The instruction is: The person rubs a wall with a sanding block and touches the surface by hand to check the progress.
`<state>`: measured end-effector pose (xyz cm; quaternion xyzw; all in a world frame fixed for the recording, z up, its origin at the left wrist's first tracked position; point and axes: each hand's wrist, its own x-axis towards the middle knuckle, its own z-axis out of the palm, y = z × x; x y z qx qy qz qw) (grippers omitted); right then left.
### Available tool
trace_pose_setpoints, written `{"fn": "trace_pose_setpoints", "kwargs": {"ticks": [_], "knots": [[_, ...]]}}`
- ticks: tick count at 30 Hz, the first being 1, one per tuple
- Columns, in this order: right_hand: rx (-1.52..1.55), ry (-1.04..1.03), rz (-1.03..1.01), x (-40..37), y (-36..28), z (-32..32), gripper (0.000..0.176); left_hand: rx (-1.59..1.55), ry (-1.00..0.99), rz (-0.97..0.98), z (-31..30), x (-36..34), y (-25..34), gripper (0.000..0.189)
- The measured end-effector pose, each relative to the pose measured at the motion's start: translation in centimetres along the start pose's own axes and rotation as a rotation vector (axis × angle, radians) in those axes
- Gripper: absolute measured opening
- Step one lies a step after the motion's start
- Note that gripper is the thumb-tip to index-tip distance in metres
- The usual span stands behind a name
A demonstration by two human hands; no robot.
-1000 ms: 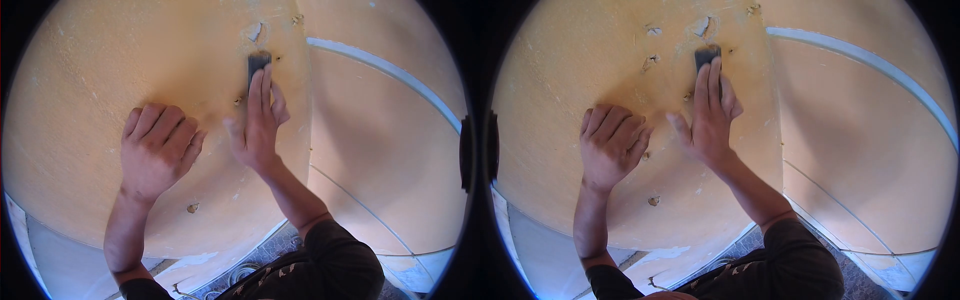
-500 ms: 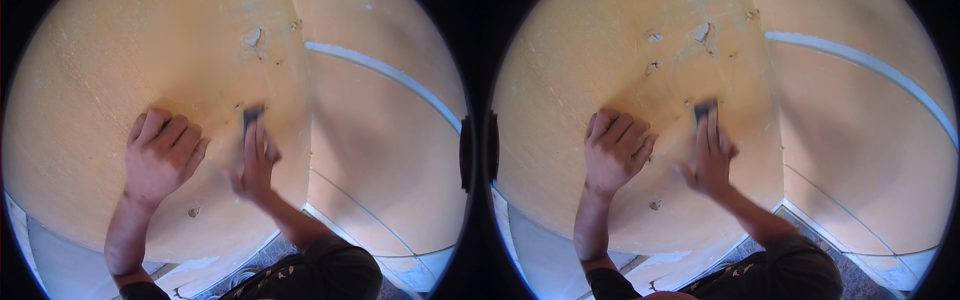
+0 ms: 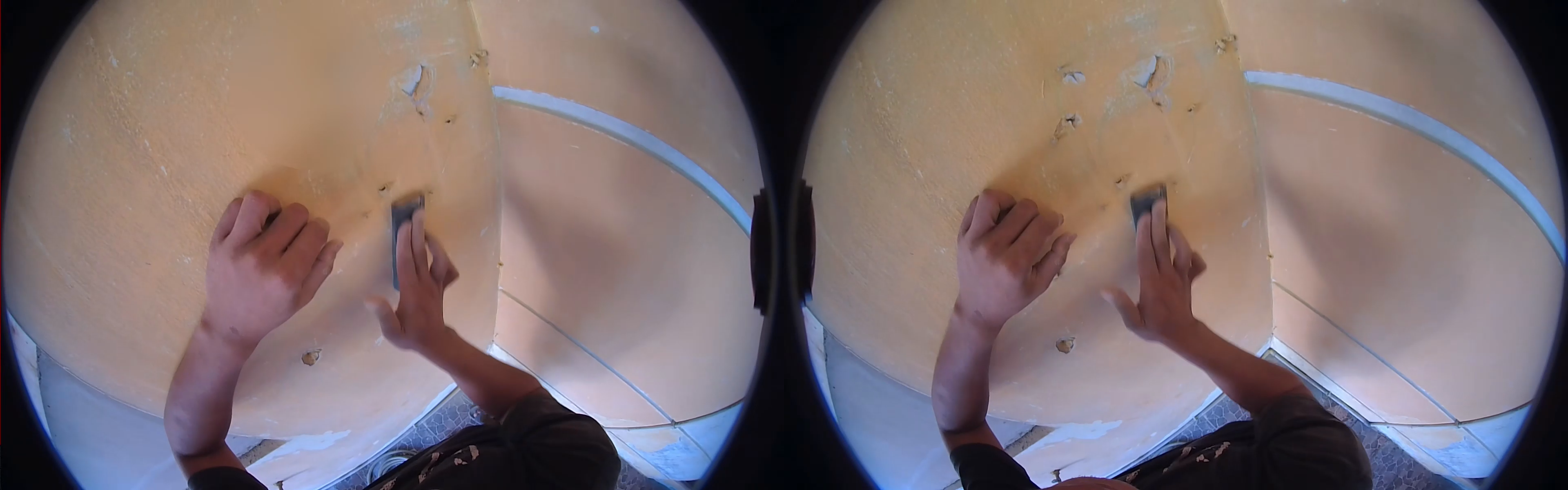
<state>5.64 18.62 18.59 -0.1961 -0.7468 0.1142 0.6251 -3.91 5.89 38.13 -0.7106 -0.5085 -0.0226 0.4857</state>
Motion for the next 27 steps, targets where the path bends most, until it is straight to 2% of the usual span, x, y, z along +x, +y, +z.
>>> {"fn": "trace_pose_setpoints", "kwargs": {"ticks": [2, 5, 9, 11, 12, 14, 17, 20, 23, 26, 27], "knots": [[0.039, 0.002, 0.032, 2.8, 0.0, -0.6, 0.090, -0.017, -0.011, -0.013, 0.2, 0.0, 0.3, 0.021], [-0.076, 0.177, 0.001, 8.6, 1.1, -0.5, 0.094, -0.025, -0.004, -0.015, -0.1, 0.2, 0.2, 0.021], [0.042, 0.097, -0.010, -0.3, -0.3, 0.5, 0.090, -0.027, 0.014, -0.007, 0.1, 0.0, -0.1, 0.021], [0.009, -0.083, 0.027, -4.3, -0.8, 0.4, 0.091, -0.020, 0.015, -0.004, -0.1, 0.2, -0.2, 0.022], [0.014, -0.096, 0.034, -3.2, -0.6, 0.4, 0.091, -0.026, 0.001, -0.003, -0.2, 0.1, 0.0, 0.022], [0.057, 0.081, 0.010, 1.9, 0.2, 0.6, 0.093, -0.044, -0.014, -0.018, 0.1, -0.1, 0.3, 0.023], [-0.042, 0.198, -0.047, 8.1, 1.3, 0.0, 0.092, -0.038, 0.007, -0.014, 0.2, 0.2, 0.0, 0.022], [0.012, 0.108, -0.019, 3.3, 0.6, 0.5, 0.090, -0.030, 0.006, -0.003, 0.2, 0.0, -0.1, 0.022], [-0.029, 0.009, -0.025, -5.1, -0.3, 1.6, 0.089, -0.008, 0.021, 0.002, 0.4, -0.3, 0.1, 0.020], [-0.009, 0.102, -0.034, -0.2, 1.5, 1.9, 0.089, -0.018, -0.006, -0.014, 0.2, -0.3, 0.4, 0.020], [0.095, 0.183, -0.062, 3.0, 1.8, 1.2, 0.089, -0.016, 0.001, -0.014, 0.2, 0.0, 0.2, 0.021]]}}
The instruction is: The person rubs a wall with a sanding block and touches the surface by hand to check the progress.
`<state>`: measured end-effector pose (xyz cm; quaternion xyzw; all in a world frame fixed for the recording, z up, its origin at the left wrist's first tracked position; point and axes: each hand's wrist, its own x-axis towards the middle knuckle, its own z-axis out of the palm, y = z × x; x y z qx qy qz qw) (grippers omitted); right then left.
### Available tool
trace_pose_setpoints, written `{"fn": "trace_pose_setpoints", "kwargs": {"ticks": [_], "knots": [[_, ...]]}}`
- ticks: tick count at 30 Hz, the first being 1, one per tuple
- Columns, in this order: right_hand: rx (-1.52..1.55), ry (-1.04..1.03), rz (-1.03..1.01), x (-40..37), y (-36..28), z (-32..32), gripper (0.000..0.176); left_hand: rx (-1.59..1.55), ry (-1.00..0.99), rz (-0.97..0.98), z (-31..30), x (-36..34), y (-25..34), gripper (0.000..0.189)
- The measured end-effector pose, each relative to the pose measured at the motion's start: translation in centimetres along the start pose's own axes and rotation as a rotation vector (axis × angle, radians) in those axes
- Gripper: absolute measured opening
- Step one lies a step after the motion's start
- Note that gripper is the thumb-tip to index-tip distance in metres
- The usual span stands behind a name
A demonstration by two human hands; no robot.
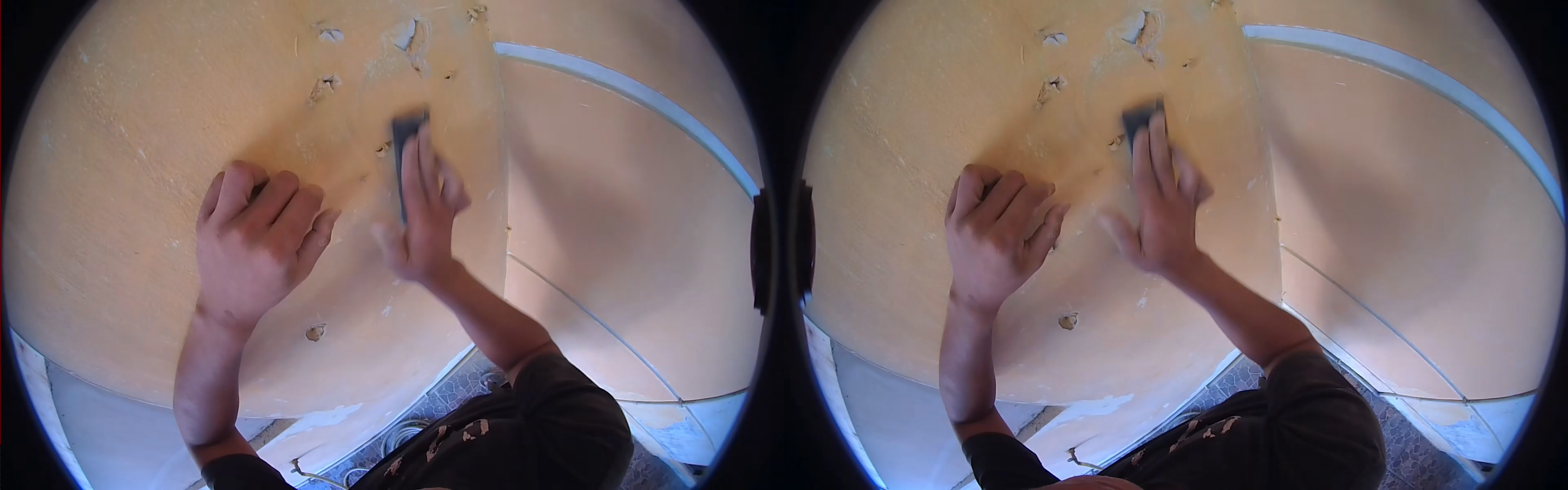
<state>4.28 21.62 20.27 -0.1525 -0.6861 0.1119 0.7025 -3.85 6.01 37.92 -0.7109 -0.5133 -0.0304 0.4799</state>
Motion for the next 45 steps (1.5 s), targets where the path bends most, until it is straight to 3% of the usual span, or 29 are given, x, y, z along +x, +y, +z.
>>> {"fn": "trace_pose_setpoints", "kwargs": {"ticks": [3, 5, 7, 11, 13, 17, 19, 23, 25, 28, 30, 31, 33, 37, 39, 45], "knots": [[-0.171, 0.019, -0.006, 4.9, 0.3, -0.5, 0.090, 0.003, -0.004, 0.000, 0.0, -0.1, -0.1, 0.021], [-0.118, 0.024, -0.004, 1.7, -0.2, -0.2, 0.089, -0.005, -0.001, 0.000, 0.1, -0.2, -0.1, 0.022], [-0.164, -0.128, 0.092, -3.8, -1.9, -0.6, 0.089, -0.001, 0.013, 0.010, 0.1, -0.1, -0.2, 0.022], [-0.184, -0.207, 0.102, -3.4, -1.8, -1.3, 0.092, 0.014, -0.003, 0.016, 0.2, -0.1, -0.1, 0.022], [-0.210, -0.020, -0.015, 3.0, 0.2, -0.4, 0.098, 0.017, 0.002, 0.021, 0.2, 0.1, -0.1, 0.022], [-0.185, 0.033, -0.010, 2.0, -0.5, 0.0, 0.100, 0.006, -0.019, 0.011, 0.1, 0.0, 0.1, 0.022], [-0.149, -0.217, 0.103, -3.8, -2.7, -1.5, 0.099, 0.019, -0.014, 0.015, 0.1, 0.0, -0.1, 0.023], [-0.136, -0.300, 0.140, -3.4, -2.8, -2.0, 0.099, 0.007, -0.020, 0.016, 0.4, -0.3, 0.0, 0.023], [-0.161, -0.046, 0.014, 2.3, -0.4, -0.5, 0.100, 0.018, -0.007, 0.020, 0.3, 0.0, 0.0, 0.023], [-0.133, 0.010, 0.035, 2.7, -0.2, 0.2, 0.100, 0.021, -0.013, 0.008, 0.2, -0.1, 0.0, 0.023], [-0.170, -0.161, 0.128, -3.0, -2.4, -0.6, 0.099, 0.014, -0.012, 0.028, 0.3, -0.2, -0.1, 0.023], [-0.172, -0.147, 0.115, -5.0, -3.0, -1.1, 0.099, 0.025, 0.003, 0.031, 0.3, -0.2, -0.2, 0.023], [-0.189, -0.315, 0.092, -7.5, -3.2, -1.8, 0.101, 0.017, -0.003, 0.030, 0.3, -0.5, -0.1, 0.023], [-0.110, -0.162, 0.071, 2.2, -1.0, -1.3, 0.099, 0.006, 0.006, 0.008, 0.4, -0.4, 0.0, 0.023], [-0.243, -0.069, 0.033, 5.0, -0.4, -1.0, 0.099, 0.016, -0.013, -0.001, 0.3, -0.4, 0.1, 0.022], [-0.177, -0.276, 0.105, -6.0, -3.4, -1.7, 0.101, 0.034, 0.016, 0.012, 0.4, -0.4, 0.0, 0.022]]}}
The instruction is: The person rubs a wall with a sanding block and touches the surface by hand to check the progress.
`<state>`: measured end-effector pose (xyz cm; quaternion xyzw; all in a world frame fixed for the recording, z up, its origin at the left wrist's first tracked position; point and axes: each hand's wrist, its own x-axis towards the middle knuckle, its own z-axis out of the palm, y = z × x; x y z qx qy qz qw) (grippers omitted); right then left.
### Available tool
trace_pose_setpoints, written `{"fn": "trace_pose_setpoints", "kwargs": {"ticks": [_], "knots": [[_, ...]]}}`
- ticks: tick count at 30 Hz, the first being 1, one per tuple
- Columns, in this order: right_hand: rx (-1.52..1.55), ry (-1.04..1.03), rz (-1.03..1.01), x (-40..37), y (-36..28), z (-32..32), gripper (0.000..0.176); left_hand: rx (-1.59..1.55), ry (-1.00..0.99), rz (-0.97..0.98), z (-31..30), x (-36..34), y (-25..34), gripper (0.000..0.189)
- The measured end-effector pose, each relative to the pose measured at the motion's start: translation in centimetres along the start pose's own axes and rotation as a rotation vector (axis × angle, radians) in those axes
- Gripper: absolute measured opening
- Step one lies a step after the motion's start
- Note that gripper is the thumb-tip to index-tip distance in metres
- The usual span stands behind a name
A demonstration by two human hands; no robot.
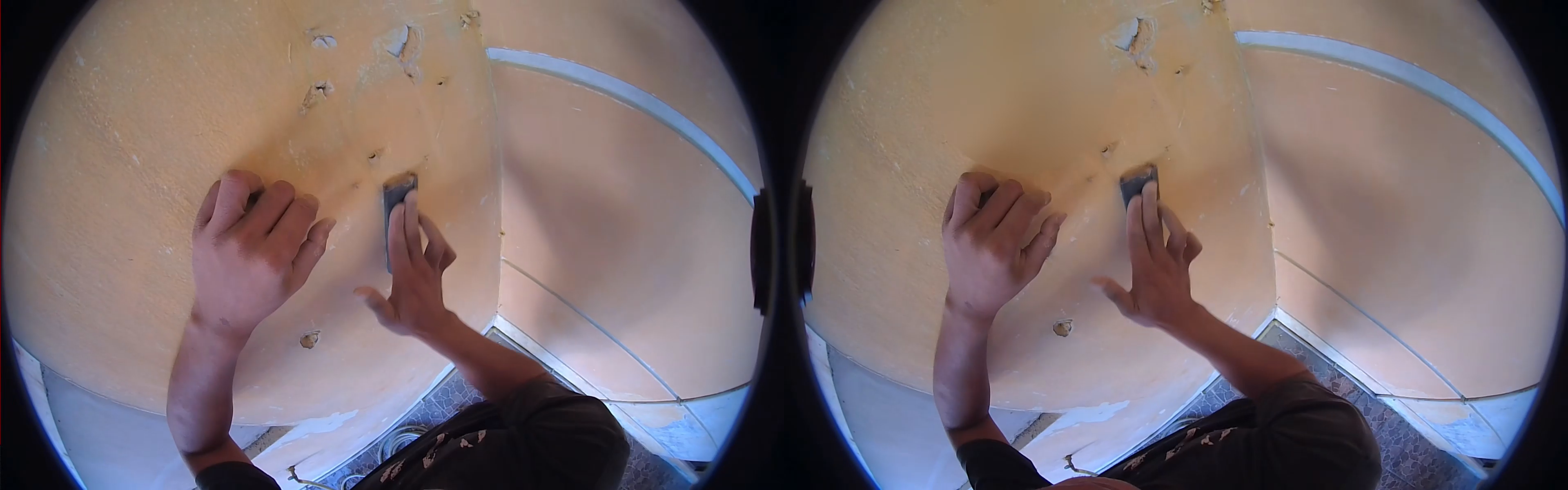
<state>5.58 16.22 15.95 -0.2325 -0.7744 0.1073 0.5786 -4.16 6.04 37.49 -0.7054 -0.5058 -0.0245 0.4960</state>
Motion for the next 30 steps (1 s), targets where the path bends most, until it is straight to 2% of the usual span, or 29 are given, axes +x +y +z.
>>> {"fn": "trace_pose_setpoints", "kwargs": {"ticks": [2, 4, 7, 8, 10, 14, 16, 17, 19, 22, 25, 26, 28, 30], "knots": [[0.048, 0.023, 0.030, 4.5, 0.6, -1.0, 0.102, -0.009, -0.022, -0.012, -0.1, -0.1, 0.3, 0.021], [0.024, 0.189, -0.020, 10.3, 1.4, -2.2, 0.103, -0.004, -0.006, -0.018, 0.0, 0.4, 0.1, 0.021], [0.099, 0.290, -0.101, 10.3, 1.5, -0.4, 0.102, 0.001, -0.022, -0.025, -0.2, 0.2, 0.1, 0.020], [0.098, 0.302, -0.115, 8.0, 1.4, 0.0, 0.102, -0.003, -0.016, -0.013, -0.2, 0.2, 0.0, 0.020], [0.008, 0.042, -0.012, 1.0, 0.7, 0.0, 0.102, 0.000, -0.009, -0.005, -0.2, 0.2, 0.0, 0.020], [-0.004, 0.041, 0.027, 4.0, 0.7, -0.8, 0.100, -0.040, -0.037, -0.014, -0.3, -0.2, 0.2, 0.021], [0.056, 0.248, -0.095, 10.0, 1.1, -1.4, 0.099, -0.030, -0.007, -0.017, -0.1, 0.3, 0.0, 0.021], [0.047, 0.253, -0.099, 10.7, 1.0, -1.5, 0.099, -0.024, -0.013, -0.015, -0.1, 0.3, 0.0, 0.021], [0.061, 0.266, -0.104, 11.3, 0.8, -1.5, 0.097, -0.021, -0.019, -0.015, -0.1, 0.2, 0.0, 0.021], [0.009, 0.153, -0.055, 4.1, 1.6, -0.1, 0.096, -0.034, -0.002, -0.015, -0.2, 0.0, 0.0, 0.021], [0.016, 0.138, -0.052, 3.8, 1.0, -0.6, 0.095, -0.042, -0.014, 0.001, -0.2, 0.0, 0.1, 0.021], [0.018, 0.127, -0.035, 4.5, 1.5, -0.5, 0.095, -0.040, -0.025, -0.009, -0.2, 0.0, 0.1, 0.021], [0.062, 0.248, -0.113, 10.5, 1.7, -1.6, 0.096, -0.046, -0.037, -0.002, -0.2, 0.4, 0.0, 0.022], [0.054, 0.233, -0.096, 11.4, 1.2, -2.5, 0.096, -0.023, -0.060, -0.027, -0.3, 0.3, 0.2, 0.021]]}}
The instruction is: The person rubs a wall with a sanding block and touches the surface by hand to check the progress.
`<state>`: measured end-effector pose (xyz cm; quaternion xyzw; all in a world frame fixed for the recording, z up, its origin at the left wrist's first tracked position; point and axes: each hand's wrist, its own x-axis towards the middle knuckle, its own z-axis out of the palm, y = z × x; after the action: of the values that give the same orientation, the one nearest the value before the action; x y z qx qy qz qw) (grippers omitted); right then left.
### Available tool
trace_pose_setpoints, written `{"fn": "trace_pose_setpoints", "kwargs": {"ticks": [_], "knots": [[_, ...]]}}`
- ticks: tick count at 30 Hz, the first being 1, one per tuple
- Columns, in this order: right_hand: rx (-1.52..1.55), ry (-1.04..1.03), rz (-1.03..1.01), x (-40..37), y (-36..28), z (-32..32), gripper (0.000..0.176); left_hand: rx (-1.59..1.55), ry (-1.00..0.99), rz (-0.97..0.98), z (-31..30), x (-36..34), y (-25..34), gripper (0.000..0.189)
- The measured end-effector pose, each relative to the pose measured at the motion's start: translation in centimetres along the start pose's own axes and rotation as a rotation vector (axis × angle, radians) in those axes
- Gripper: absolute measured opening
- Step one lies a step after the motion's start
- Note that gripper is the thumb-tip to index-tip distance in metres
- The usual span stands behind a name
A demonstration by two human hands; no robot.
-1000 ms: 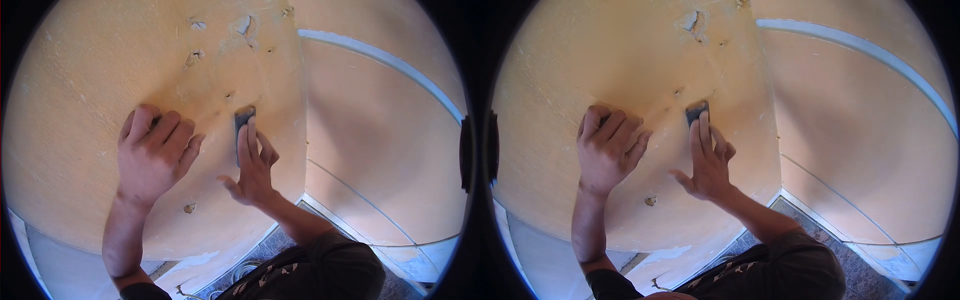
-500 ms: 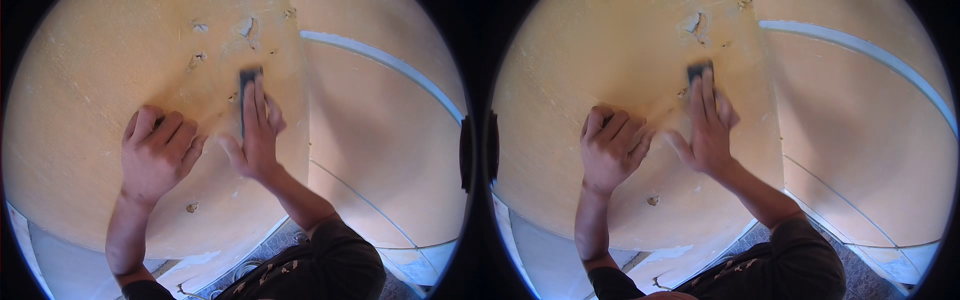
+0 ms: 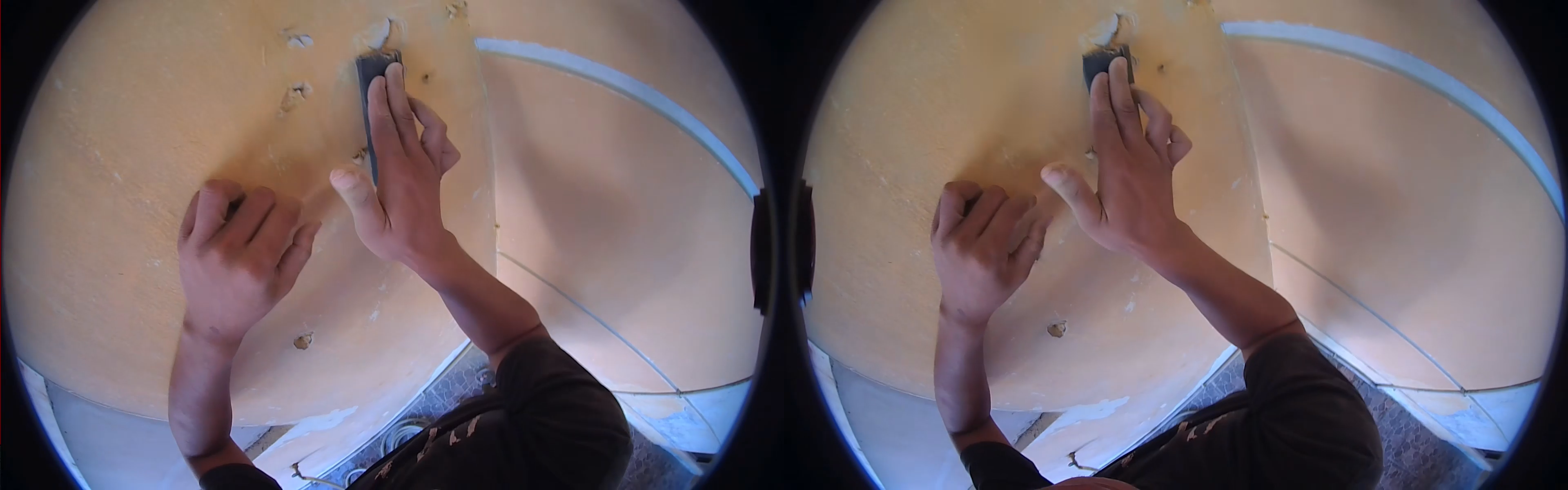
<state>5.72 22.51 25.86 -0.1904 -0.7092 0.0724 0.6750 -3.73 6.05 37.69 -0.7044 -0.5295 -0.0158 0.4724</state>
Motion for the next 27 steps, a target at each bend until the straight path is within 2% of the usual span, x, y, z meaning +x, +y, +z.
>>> {"fn": "trace_pose_setpoints", "kwargs": {"ticks": [1, 4, 7, 8, 10, 13, 14, 16, 20, 22, 25, 26, 27], "knots": [[0.000, -0.004, -0.001, -0.2, -0.3, -0.1, 0.095, -0.009, -0.019, 0.009, 0.0, -0.2, 0.0, 0.021], [-0.021, -0.106, 0.061, -8.4, -0.4, 0.3, 0.093, 0.026, 0.057, 0.026, 0.4, 0.0, -0.2, 0.021], [-0.046, -0.146, 0.052, -9.7, -0.7, -0.3, 0.091, 0.023, 0.032, 0.036, 0.4, -0.2, -0.1, 0.021], [-0.029, -0.163, 0.081, -9.6, -0.3, 0.1, 0.091, 0.038, 0.022, 0.027, 0.5, -0.2, 0.1, 0.021], [-0.024, -0.010, 0.021, -3.5, 1.5, 0.3, 0.091, 0.071, 0.020, 0.041, 0.2, 0.0, 0.0, 0.021], [0.004, 0.045, 0.054, -0.7, 0.8, 0.4, 0.091, 0.037, 0.036, 0.034, 0.4, 0.2, 0.2, 0.021], [0.000, 0.051, 0.061, -2.5, 0.5, 0.4, 0.091, 0.043, 0.001, 0.028, 0.3, 0.2, 0.2, 0.021], [0.025, -0.072, 0.107, -8.2, -0.6, 0.7, 0.092, 0.055, -0.023, 0.024, 0.2, 0.1, 0.1, 0.021], [0.002, -0.192, 0.107, -9.8, -1.0, -0.5, 0.094, 0.061, -0.038, 0.027, 0.4, 0.1, 0.1, 0.022], [-0.033, 0.000, 0.069, -3.5, 0.6, 0.3, 0.095, 0.070, -0.036, 0.032, 0.3, 0.2, 0.2, 0.022], [-0.031, 0.123, 0.059, -0.9, 0.8, 1.4, 0.095, 0.060, -0.033, 0.019, 0.3, 0.2, 0.2, 0.023], [-0.035, 0.130, 0.053, -2.0, 0.6, 1.2, 0.095, 0.061, -0.029, 0.026, 0.3, 0.1, 0.1, 0.023], [0.003, 0.017, 0.080, -4.7, 0.0, 0.6, 0.096, 0.062, -0.026, 0.033, 0.4, 0.1, 0.1, 0.023]]}}
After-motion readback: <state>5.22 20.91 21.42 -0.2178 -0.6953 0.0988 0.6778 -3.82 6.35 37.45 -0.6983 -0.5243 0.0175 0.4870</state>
